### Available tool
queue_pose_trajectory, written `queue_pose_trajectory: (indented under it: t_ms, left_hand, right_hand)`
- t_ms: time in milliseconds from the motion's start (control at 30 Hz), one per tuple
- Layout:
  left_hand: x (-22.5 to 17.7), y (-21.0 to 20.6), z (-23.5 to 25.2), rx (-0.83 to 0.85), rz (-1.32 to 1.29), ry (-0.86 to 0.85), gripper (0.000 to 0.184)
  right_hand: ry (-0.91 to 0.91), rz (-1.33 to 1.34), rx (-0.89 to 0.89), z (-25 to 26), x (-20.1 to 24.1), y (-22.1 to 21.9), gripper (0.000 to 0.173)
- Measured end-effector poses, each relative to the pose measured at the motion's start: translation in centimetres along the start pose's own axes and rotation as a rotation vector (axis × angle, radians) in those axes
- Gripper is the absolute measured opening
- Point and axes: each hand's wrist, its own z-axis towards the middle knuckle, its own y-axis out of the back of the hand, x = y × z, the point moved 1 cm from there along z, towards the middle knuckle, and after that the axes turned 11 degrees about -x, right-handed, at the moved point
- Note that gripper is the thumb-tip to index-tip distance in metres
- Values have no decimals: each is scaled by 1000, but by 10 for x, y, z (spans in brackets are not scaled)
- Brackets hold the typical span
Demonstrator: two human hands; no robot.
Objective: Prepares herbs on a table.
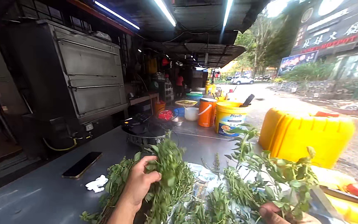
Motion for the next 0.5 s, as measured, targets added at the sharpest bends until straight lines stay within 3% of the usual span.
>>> queue_pose_trajectory:
  t_ms: [67, 200, 367, 500]
  left_hand:
    - [3, -4, -1, -97, 179, -236, 53]
    - [-10, -17, -27, -217, 170, -621, 38]
    - [-17, -51, -78, 110, 31, -871, 20]
    - [-5, -74, -99, 213, 50, -975, 14]
  right_hand:
    - [-19, 5, 15, -2, 1, -1, 13]
    - [-70, 37, 51, -6, 5, -3, 15]
    - [-113, 16, 119, -9, 5, -5, 14]
    - [-151, 30, 176, -11, 8, -4, 18]
